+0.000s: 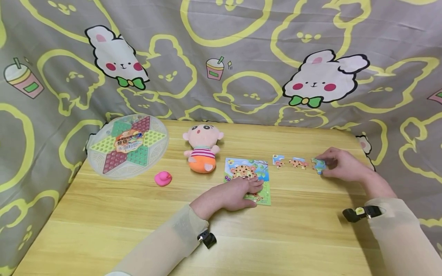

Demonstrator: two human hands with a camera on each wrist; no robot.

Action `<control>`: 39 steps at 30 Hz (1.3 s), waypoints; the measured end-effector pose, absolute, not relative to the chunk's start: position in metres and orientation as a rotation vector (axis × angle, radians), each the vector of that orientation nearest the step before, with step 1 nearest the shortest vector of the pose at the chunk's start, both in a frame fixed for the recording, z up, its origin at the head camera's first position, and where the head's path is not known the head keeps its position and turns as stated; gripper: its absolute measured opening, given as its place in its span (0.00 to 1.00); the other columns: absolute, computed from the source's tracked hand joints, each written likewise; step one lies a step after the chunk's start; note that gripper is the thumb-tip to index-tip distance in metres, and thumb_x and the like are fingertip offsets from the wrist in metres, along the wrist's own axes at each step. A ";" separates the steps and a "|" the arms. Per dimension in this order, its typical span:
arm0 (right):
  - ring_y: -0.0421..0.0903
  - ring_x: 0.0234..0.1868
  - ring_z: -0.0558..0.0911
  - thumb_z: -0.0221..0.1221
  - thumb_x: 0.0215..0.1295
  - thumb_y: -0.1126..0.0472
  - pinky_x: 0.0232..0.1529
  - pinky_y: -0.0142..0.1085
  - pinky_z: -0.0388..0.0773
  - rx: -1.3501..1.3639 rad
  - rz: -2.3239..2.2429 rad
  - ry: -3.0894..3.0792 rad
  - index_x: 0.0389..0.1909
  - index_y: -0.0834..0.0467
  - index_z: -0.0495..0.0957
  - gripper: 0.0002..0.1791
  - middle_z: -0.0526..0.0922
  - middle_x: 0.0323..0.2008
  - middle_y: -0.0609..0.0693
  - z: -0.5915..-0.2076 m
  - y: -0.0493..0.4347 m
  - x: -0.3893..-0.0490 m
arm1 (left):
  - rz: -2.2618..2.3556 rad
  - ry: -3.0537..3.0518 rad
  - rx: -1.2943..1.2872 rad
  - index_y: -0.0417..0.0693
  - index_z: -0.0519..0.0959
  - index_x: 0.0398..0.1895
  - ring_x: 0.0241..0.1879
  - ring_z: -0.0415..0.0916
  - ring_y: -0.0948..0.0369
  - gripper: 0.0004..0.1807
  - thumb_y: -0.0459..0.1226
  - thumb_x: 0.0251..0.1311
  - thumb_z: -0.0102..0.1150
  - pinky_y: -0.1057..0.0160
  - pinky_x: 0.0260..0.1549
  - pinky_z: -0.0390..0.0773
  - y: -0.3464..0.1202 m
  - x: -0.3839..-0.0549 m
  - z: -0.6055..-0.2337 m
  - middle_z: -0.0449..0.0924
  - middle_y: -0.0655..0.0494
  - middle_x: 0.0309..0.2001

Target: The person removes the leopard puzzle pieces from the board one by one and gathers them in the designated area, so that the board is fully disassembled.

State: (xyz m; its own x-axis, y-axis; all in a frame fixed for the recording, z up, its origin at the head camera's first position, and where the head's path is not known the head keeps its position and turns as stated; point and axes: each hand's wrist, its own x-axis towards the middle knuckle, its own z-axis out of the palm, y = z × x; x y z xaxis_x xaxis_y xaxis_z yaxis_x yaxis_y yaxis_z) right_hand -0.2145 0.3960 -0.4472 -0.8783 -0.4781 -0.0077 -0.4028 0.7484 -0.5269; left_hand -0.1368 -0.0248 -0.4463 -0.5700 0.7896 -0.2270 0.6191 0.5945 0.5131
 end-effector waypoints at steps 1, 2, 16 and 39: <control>0.46 0.41 0.81 0.77 0.52 0.69 0.40 0.28 0.82 -0.708 -0.798 2.803 0.53 0.67 0.87 0.25 0.80 0.44 0.53 -0.447 0.396 -0.214 | 0.531 2.391 1.127 0.50 0.65 0.81 0.82 0.45 0.62 0.36 0.47 0.75 0.63 0.58 0.79 0.47 -0.025 -0.137 -0.446 0.53 0.60 0.83; 0.46 0.41 0.81 0.78 0.52 0.68 0.40 0.29 0.82 -0.709 -0.799 2.805 0.53 0.67 0.87 0.25 0.80 0.44 0.53 -0.447 0.397 -0.214 | 0.530 2.392 1.129 0.50 0.65 0.81 0.82 0.46 0.62 0.36 0.47 0.75 0.63 0.58 0.79 0.47 -0.024 -0.136 -0.446 0.53 0.60 0.83; 0.47 0.41 0.80 0.77 0.52 0.69 0.39 0.31 0.81 -0.775 -0.787 2.848 0.54 0.67 0.86 0.25 0.82 0.44 0.53 -0.444 0.398 -0.205 | 0.531 2.391 1.137 0.49 0.65 0.81 0.82 0.45 0.61 0.35 0.47 0.76 0.62 0.58 0.80 0.47 -0.022 -0.133 -0.445 0.53 0.59 0.83; 0.54 0.46 0.80 0.74 0.58 0.67 0.42 0.47 0.83 -0.915 -0.800 2.844 0.58 0.63 0.85 0.25 0.81 0.51 0.54 -0.403 0.345 -0.191 | 0.375 2.456 1.263 0.47 0.64 0.82 0.82 0.47 0.57 0.36 0.49 0.77 0.59 0.57 0.79 0.49 -0.026 -0.131 -0.435 0.54 0.54 0.83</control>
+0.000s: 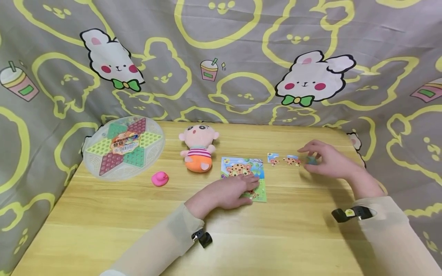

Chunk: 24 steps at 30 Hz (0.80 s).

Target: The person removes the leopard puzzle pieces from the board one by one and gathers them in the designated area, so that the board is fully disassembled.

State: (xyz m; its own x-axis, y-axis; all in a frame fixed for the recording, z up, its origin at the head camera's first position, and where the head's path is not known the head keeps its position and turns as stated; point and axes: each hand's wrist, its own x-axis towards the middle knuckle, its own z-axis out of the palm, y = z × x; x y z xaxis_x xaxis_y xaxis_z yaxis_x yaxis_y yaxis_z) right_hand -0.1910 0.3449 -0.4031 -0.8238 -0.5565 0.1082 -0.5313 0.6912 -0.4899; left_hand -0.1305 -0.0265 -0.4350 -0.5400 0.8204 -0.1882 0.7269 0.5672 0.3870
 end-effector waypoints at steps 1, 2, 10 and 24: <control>0.54 0.46 0.80 0.74 0.57 0.66 0.41 0.46 0.82 -0.935 -0.806 2.842 0.58 0.63 0.85 0.25 0.82 0.51 0.54 -0.402 0.341 -0.191 | 0.397 2.459 1.271 0.47 0.64 0.82 0.82 0.48 0.56 0.36 0.49 0.77 0.59 0.57 0.79 0.50 -0.030 -0.130 -0.434 0.55 0.54 0.83; 0.53 0.46 0.81 0.74 0.57 0.66 0.41 0.46 0.82 -0.955 -0.809 2.840 0.58 0.62 0.85 0.25 0.82 0.51 0.53 -0.401 0.337 -0.190 | 0.418 2.463 1.278 0.47 0.65 0.82 0.82 0.48 0.56 0.35 0.49 0.77 0.59 0.57 0.79 0.51 -0.033 -0.129 -0.434 0.56 0.55 0.83; 0.53 0.47 0.81 0.74 0.60 0.65 0.41 0.49 0.82 -1.041 -0.802 2.770 0.60 0.60 0.85 0.25 0.81 0.51 0.52 -0.393 0.300 -0.184 | 0.524 2.469 1.286 0.47 0.68 0.80 0.81 0.54 0.57 0.34 0.48 0.76 0.61 0.54 0.78 0.55 -0.065 -0.119 -0.436 0.60 0.53 0.81; 0.55 0.50 0.83 0.71 0.67 0.62 0.48 0.54 0.84 -1.123 -0.807 2.614 0.62 0.61 0.83 0.23 0.82 0.54 0.54 -0.395 0.224 -0.178 | 0.583 2.449 1.206 0.47 0.67 0.81 0.81 0.54 0.56 0.38 0.53 0.74 0.62 0.49 0.78 0.55 -0.092 -0.108 -0.439 0.59 0.56 0.82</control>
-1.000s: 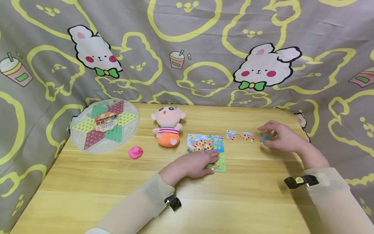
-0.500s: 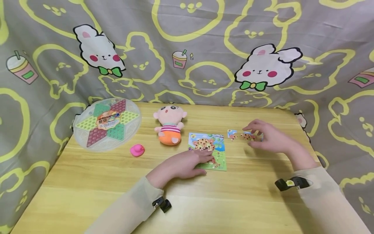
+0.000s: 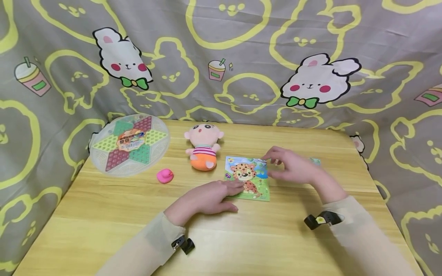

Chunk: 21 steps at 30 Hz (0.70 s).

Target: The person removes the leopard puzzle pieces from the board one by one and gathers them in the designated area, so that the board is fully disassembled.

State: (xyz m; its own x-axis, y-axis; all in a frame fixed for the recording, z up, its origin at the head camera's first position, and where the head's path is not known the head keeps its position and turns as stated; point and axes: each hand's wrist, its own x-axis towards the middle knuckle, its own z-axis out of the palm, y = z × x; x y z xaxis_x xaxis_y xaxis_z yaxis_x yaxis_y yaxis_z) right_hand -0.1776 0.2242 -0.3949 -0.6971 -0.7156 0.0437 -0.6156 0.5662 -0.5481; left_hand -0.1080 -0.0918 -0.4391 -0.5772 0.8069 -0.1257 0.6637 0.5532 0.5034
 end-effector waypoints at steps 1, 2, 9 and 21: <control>0.55 0.50 0.83 0.70 0.67 0.62 0.49 0.53 0.84 -1.130 -0.814 2.601 0.62 0.61 0.83 0.23 0.82 0.54 0.54 -0.396 0.218 -0.177 | 0.583 2.443 1.198 0.47 0.67 0.81 0.81 0.54 0.56 0.39 0.54 0.74 0.62 0.48 0.78 0.55 -0.092 -0.108 -0.439 0.58 0.56 0.82; 0.55 0.49 0.83 0.70 0.68 0.62 0.49 0.53 0.84 -1.140 -0.826 2.583 0.62 0.62 0.82 0.23 0.83 0.54 0.55 -0.398 0.213 -0.177 | 0.580 2.440 1.193 0.47 0.66 0.81 0.81 0.54 0.56 0.39 0.55 0.73 0.62 0.47 0.78 0.56 -0.093 -0.108 -0.439 0.58 0.56 0.82; 0.51 0.44 0.82 0.68 0.70 0.61 0.45 0.45 0.84 -1.158 -0.813 2.513 0.62 0.66 0.81 0.23 0.83 0.49 0.55 -0.416 0.171 -0.177 | 0.570 2.387 1.133 0.49 0.64 0.82 0.82 0.49 0.55 0.43 0.60 0.71 0.61 0.46 0.78 0.53 -0.096 -0.108 -0.443 0.53 0.59 0.83; 0.42 0.33 0.74 0.72 0.68 0.59 0.37 0.38 0.76 -1.096 -0.786 2.551 0.54 0.66 0.82 0.20 0.78 0.35 0.50 -0.436 0.144 -0.178 | 0.546 2.349 1.176 0.47 0.64 0.82 0.81 0.49 0.60 0.47 0.59 0.66 0.69 0.50 0.79 0.52 -0.098 -0.112 -0.446 0.54 0.59 0.83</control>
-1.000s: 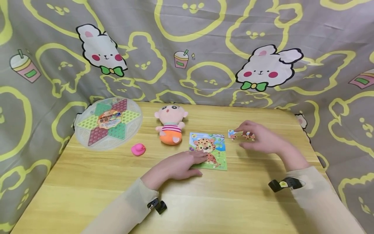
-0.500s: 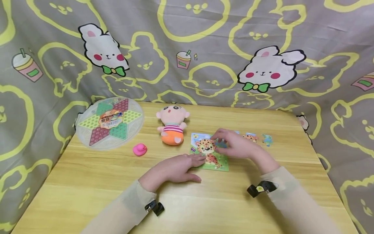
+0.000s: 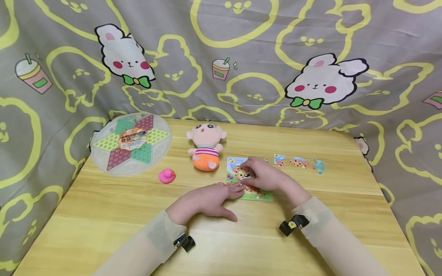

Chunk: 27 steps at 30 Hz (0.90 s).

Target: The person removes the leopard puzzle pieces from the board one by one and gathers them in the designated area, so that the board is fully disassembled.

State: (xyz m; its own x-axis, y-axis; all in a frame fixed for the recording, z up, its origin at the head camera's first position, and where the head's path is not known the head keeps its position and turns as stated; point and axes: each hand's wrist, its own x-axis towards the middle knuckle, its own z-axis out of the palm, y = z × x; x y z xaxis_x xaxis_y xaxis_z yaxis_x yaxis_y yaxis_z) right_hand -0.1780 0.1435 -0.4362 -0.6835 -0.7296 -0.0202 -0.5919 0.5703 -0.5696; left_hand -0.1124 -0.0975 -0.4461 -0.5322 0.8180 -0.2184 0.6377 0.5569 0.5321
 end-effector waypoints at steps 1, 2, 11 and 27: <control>0.42 0.33 0.74 0.72 0.67 0.60 0.37 0.38 0.76 -1.093 -0.793 2.552 0.53 0.66 0.83 0.19 0.78 0.35 0.50 -0.437 0.143 -0.178 | 0.540 2.351 1.185 0.47 0.64 0.82 0.81 0.49 0.60 0.47 0.58 0.65 0.70 0.50 0.79 0.52 -0.097 -0.113 -0.446 0.54 0.59 0.83; 0.42 0.33 0.75 0.73 0.67 0.60 0.38 0.38 0.76 -1.086 -0.794 2.557 0.53 0.66 0.83 0.19 0.79 0.35 0.50 -0.437 0.143 -0.178 | 0.531 2.356 1.192 0.47 0.65 0.81 0.81 0.50 0.60 0.48 0.58 0.65 0.70 0.51 0.79 0.53 -0.097 -0.113 -0.446 0.54 0.59 0.83; 0.43 0.35 0.74 0.74 0.66 0.60 0.41 0.40 0.75 -1.005 -0.805 2.596 0.50 0.63 0.83 0.17 0.77 0.36 0.49 -0.442 0.141 -0.176 | 0.507 2.374 1.184 0.48 0.65 0.82 0.81 0.49 0.59 0.48 0.56 0.64 0.72 0.52 0.79 0.52 -0.098 -0.111 -0.445 0.54 0.60 0.83; 0.46 0.37 0.73 0.72 0.65 0.67 0.39 0.40 0.75 -0.938 -0.955 2.572 0.50 0.62 0.75 0.18 0.74 0.40 0.52 -0.447 0.140 -0.170 | 0.528 2.364 1.154 0.48 0.64 0.82 0.82 0.48 0.59 0.48 0.55 0.64 0.73 0.53 0.79 0.50 -0.096 -0.110 -0.445 0.53 0.60 0.83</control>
State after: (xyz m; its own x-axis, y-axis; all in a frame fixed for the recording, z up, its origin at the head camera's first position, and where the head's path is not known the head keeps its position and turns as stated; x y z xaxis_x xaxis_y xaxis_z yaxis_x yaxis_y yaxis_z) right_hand -0.1698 0.1399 -0.4475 -0.7644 -0.6447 -0.0028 -0.4867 0.5799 -0.6533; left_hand -0.1105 -0.0959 -0.4452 -0.5460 0.8059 -0.2289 0.6319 0.5755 0.5191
